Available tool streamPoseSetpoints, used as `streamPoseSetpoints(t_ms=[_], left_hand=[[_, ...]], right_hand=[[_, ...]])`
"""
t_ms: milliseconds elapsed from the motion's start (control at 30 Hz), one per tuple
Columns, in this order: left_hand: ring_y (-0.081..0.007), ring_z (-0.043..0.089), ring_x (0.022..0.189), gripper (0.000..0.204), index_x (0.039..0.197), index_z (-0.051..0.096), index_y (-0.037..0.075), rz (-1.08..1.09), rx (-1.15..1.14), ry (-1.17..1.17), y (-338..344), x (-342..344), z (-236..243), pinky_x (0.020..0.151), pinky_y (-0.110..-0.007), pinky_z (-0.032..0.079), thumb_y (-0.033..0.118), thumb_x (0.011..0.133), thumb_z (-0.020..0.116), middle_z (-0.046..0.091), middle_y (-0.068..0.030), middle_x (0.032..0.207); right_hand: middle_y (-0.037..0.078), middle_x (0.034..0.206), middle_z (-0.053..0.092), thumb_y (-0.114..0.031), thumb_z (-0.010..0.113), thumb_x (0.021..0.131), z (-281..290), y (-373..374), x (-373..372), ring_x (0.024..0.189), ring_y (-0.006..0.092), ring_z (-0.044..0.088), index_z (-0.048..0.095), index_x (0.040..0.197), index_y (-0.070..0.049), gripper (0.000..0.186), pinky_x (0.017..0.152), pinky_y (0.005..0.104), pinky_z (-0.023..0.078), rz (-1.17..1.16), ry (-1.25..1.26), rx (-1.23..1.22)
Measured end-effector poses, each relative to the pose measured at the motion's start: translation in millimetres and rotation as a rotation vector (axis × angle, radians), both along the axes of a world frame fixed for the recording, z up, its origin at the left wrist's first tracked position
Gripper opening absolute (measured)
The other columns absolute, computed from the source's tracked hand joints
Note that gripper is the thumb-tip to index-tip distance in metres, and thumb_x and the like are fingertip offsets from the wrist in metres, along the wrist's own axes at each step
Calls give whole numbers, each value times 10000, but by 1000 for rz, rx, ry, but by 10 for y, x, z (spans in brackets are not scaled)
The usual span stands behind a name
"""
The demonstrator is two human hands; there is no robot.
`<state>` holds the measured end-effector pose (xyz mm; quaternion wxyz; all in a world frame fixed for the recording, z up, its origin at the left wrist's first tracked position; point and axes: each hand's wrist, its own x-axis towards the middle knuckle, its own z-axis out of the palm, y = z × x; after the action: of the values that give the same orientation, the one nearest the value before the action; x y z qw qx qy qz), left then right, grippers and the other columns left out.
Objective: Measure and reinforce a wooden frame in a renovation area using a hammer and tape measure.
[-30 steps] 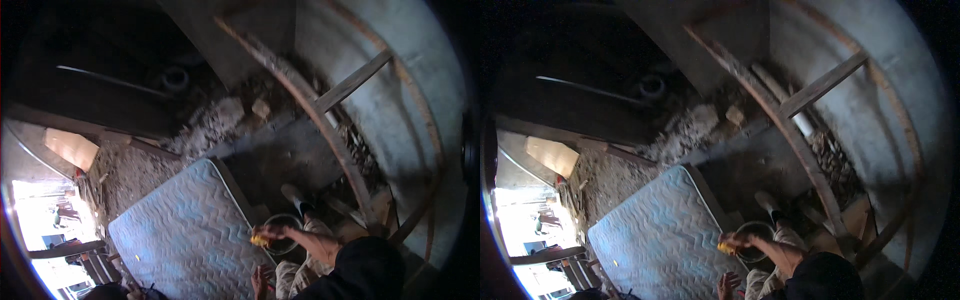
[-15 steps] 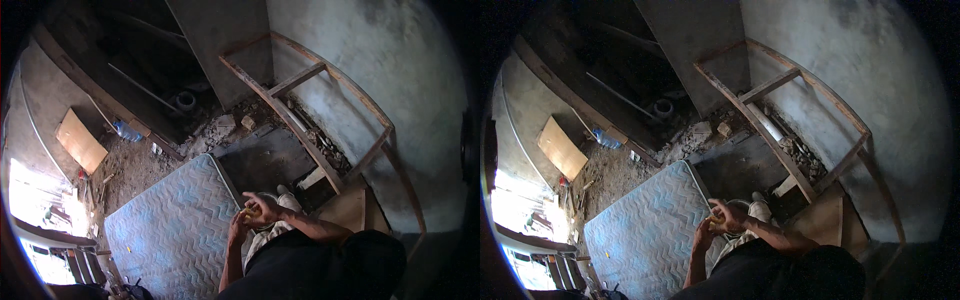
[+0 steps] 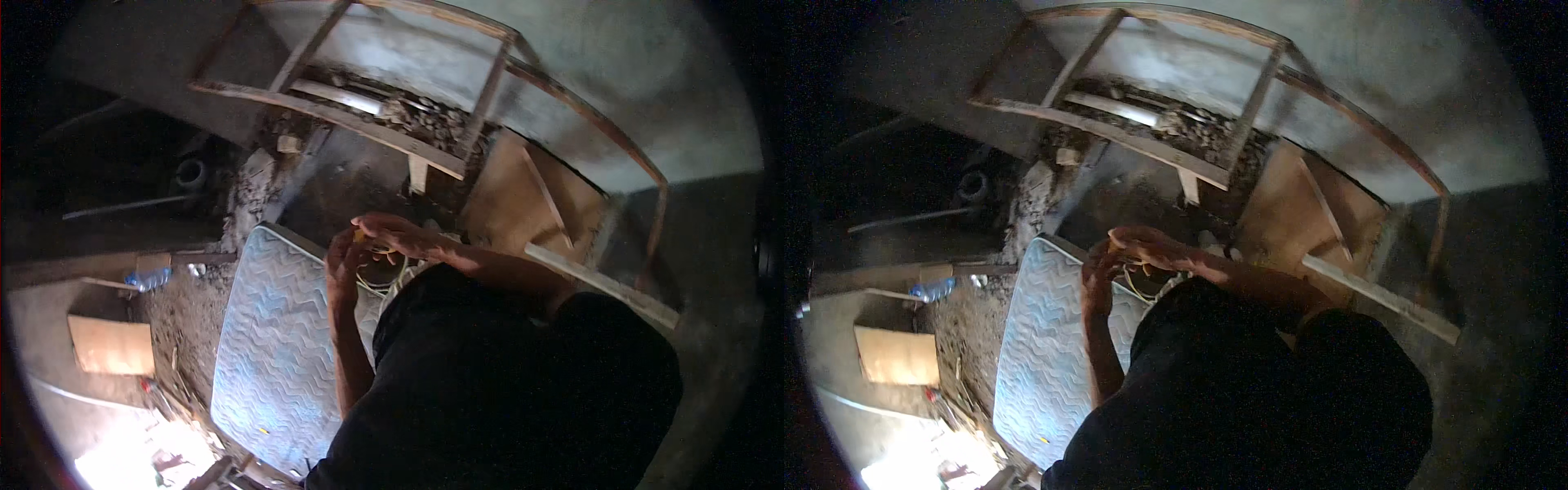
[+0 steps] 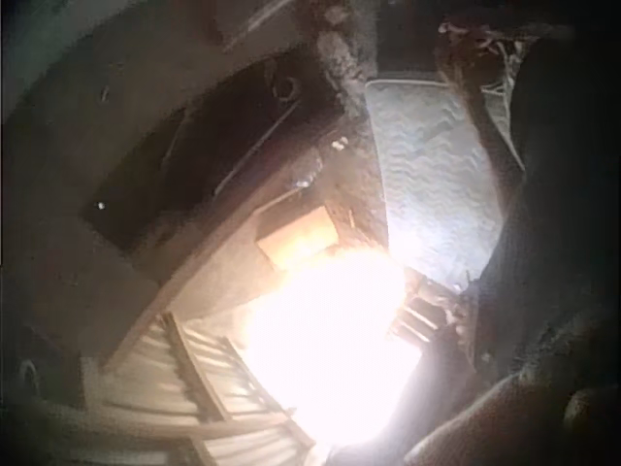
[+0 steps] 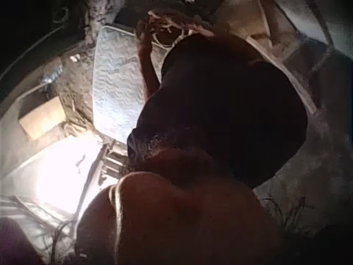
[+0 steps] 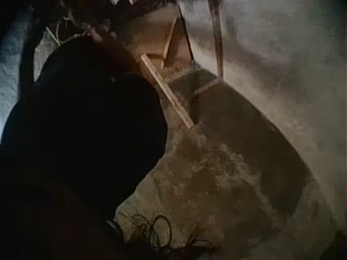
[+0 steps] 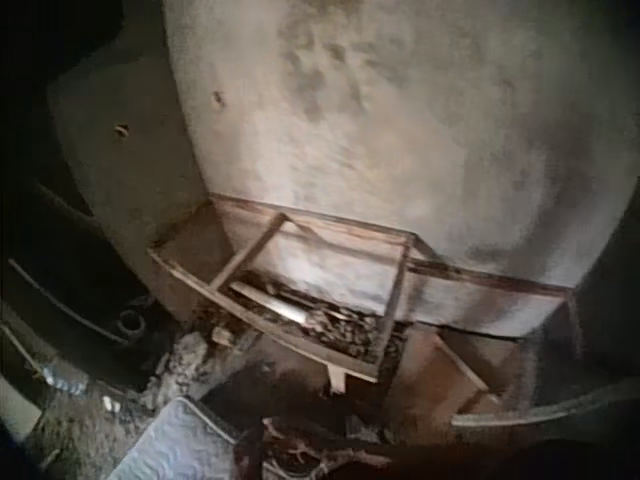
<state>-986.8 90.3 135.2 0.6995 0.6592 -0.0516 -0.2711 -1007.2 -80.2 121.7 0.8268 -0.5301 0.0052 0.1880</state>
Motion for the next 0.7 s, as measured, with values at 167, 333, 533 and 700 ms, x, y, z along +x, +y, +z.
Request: streamPoseSetpoints(t_ms=[167,333,533,700], left_hand=[[-128,549,710,356,1042,518,-28,-94,145,60,-381,189,-93,642,-242,448,173,772,634,594,-77,858],[-84,471,592,203,901,538,53,-123,77,-172,-416,704,-506,501,-217,381,59,744,667,525,4,720],[-113,487,577,181,919,521,63,221,56,-120,447,2199,-295,514,-231,413,164,798,610,550,-48,722],[-116,452,583,121,778,559,51,143,-321,122,881,3349,39,521,-248,366,152,792,625,523,-24,704]], right_hand=[[138,944,578,-396,481,884,19,-460,-122,747,199,583,417,1214,-51,481,640,319,482,43,-282,-643],[147,982,576,-351,481,885,88,-935,-146,797,225,591,429,1194,-37,443,691,341,481,130,-200,-734],[145,1276,425,-280,466,884,-65,-2247,-743,1136,308,444,385,1276,-103,438,912,386,407,236,-212,-865],[171,1113,521,-290,594,808,-413,-3341,-2130,1027,294,507,421,1209,-40,503,841,362,419,196,343,-1419]])
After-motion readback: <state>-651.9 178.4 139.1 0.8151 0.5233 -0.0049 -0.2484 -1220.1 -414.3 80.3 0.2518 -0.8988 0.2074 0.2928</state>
